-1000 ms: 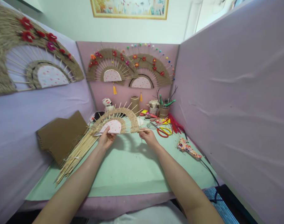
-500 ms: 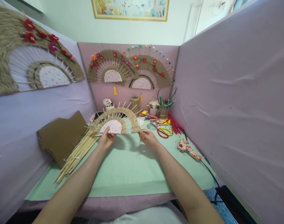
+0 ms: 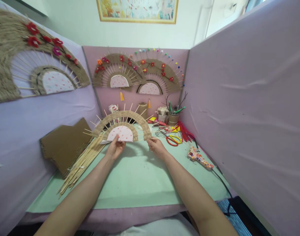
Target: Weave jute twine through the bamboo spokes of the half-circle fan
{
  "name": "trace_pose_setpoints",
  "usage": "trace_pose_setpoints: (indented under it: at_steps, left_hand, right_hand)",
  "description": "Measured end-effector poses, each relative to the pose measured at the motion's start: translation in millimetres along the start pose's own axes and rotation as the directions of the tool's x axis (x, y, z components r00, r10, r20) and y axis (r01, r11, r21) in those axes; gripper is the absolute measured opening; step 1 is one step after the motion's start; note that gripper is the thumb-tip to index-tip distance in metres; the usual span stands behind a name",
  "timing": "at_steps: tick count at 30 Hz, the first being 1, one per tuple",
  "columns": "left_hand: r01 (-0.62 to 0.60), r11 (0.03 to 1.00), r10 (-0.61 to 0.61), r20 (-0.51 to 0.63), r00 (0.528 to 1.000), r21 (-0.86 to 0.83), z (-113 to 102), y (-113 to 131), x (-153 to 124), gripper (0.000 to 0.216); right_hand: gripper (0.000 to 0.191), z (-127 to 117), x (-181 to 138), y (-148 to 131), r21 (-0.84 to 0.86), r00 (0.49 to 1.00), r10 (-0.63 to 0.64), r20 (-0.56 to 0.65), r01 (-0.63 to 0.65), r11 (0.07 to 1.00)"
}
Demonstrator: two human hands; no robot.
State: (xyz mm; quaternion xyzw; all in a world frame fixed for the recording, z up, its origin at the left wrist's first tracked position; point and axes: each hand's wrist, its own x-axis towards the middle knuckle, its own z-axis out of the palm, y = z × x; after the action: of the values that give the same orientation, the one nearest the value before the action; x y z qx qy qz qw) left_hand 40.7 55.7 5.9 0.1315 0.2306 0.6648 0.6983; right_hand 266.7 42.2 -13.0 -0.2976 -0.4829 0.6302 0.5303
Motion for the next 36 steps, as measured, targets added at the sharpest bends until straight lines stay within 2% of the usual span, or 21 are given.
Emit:
trace_pose_setpoints:
  at_steps: [4, 9, 14, 19, 22, 25, 27, 29, 31, 33, 36]
  left_hand:
    - [0.116, 0.993, -0.116, 0.070, 0.991, 0.002, 3, -15, -9, 0.008]
    - [0.201, 0.977, -0.209, 0.154, 0.966, 0.066, 8, -28, -20, 0.013]
    - [0.214, 0.969, -0.235, 0.207, 0.949, 0.120, 9, -33, -25, 0.011]
    - [0.206, 0.926, -0.299, 0.283, 0.911, 0.315, 5, -34, -28, 0.014]
    - [0.162, 0.896, -0.299, 0.292, 0.909, 0.414, 5, -30, -27, 0.020]
    - [0.059, 0.930, -0.162, 0.259, 0.952, 0.363, 8, -17, -21, 0.024]
    - [-0.103, 0.963, 0.056, 0.190, 0.980, 0.250, 9, -3, -15, 0.027]
    - [-0.263, 0.949, 0.253, 0.079, 0.964, 0.171, 9, 13, -8, 0.033]
    - [-0.361, 0.921, 0.363, 0.011, 0.932, 0.145, 7, 28, -1, 0.038]
    - [-0.412, 0.898, 0.422, -0.040, 0.906, 0.152, 6, 39, 2, 0.036]
    - [-0.423, 0.890, 0.439, -0.069, 0.896, 0.170, 5, 43, 4, 0.020]
  right_hand:
    - [0.039, 3, -1, 5, 0.082, 0.998, 0.060, 0.020, -0.062, 0.995]
    - [0.035, 7, -1, 6, 0.223, 0.999, 0.023, 0.026, -0.029, 0.974]
    - [0.036, 12, 0, 13, 0.160, 0.999, -0.007, -0.033, 0.013, 0.987]
    - [0.037, 16, 0, 19, 0.143, 0.999, -0.006, -0.047, 0.012, 0.990]
    - [0.039, 14, 1, 16, 0.172, 0.999, -0.019, -0.048, 0.027, 0.985]
    - [0.040, 8, 4, 10, 0.206, 0.994, -0.044, -0.102, 0.064, 0.976]
    - [0.042, 2, 5, 5, 0.219, 0.987, -0.063, -0.146, 0.095, 0.971]
    - [0.044, -4, 6, 0, 0.224, 0.981, -0.080, -0.178, 0.119, 0.967]
    - [0.045, -8, 6, -2, 0.212, 0.978, -0.085, -0.191, 0.126, 0.969]
    - [0.045, -9, 6, -3, 0.189, 0.979, -0.079, -0.190, 0.116, 0.975]
    - [0.044, -7, 5, 1, 0.168, 0.983, -0.057, -0.174, 0.087, 0.982]
